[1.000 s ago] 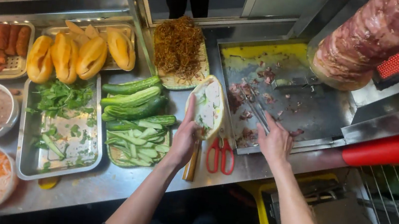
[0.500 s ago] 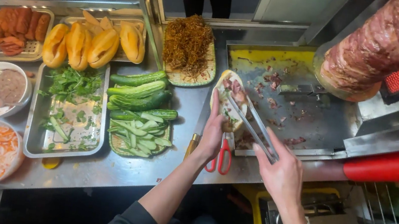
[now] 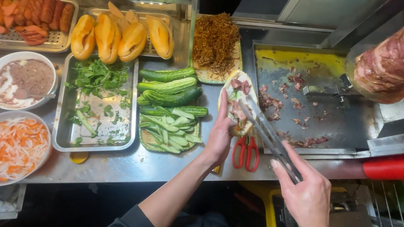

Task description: The person assembles sandwiches by slicing a baguette, adding sliced meat from a vertical rotisserie, and layering vegetables and sauces. They use tongs to place ingredients and a ladle to add sauce, repeating the process for multiple sandwiches.

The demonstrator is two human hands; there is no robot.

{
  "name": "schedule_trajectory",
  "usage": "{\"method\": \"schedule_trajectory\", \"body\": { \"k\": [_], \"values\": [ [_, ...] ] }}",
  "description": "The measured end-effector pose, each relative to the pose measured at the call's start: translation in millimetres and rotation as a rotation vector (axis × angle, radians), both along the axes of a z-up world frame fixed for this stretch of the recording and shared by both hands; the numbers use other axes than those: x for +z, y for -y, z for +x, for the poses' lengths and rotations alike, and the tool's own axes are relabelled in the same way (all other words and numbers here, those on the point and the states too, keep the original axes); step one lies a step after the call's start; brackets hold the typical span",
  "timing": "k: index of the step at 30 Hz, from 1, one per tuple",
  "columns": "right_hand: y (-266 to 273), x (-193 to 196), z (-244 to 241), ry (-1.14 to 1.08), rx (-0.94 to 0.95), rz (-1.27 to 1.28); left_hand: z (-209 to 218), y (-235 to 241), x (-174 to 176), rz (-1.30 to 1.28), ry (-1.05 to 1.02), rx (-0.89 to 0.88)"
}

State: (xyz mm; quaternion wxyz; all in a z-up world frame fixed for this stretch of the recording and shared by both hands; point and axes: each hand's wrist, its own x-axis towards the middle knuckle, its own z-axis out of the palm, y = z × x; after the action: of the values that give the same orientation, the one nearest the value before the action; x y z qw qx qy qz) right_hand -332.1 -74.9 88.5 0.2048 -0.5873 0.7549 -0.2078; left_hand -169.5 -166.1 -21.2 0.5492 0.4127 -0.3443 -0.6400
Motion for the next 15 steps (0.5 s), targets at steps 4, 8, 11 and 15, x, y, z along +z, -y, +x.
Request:
{"method": "schedule_trajectory", "body": {
  "k": [4, 8, 11, 15],
  "values": [
    [-4.7, -23.9, 17.9, -0.126, 0.155, -0.171, 27.5, -18.5, 5.8, -0.082, 0.047, -0.038],
    [-6.8, -1.4, 54.3, -0.028, 0.081, -0.098, 56.2, -34.5, 18.5, -0.115, 0.086, 0.032],
    [6.4, -3.0, 70.9, 0.007, 0.114, -0.109, 72.3, -47.3, 24.1, -0.118, 0.126, 0.029],
    [12.9, -11.3, 86.1, -0.002, 0.255, -0.175, 88.0, -66.9, 34.0, -0.152, 0.136, 0.183]
  ]
}}
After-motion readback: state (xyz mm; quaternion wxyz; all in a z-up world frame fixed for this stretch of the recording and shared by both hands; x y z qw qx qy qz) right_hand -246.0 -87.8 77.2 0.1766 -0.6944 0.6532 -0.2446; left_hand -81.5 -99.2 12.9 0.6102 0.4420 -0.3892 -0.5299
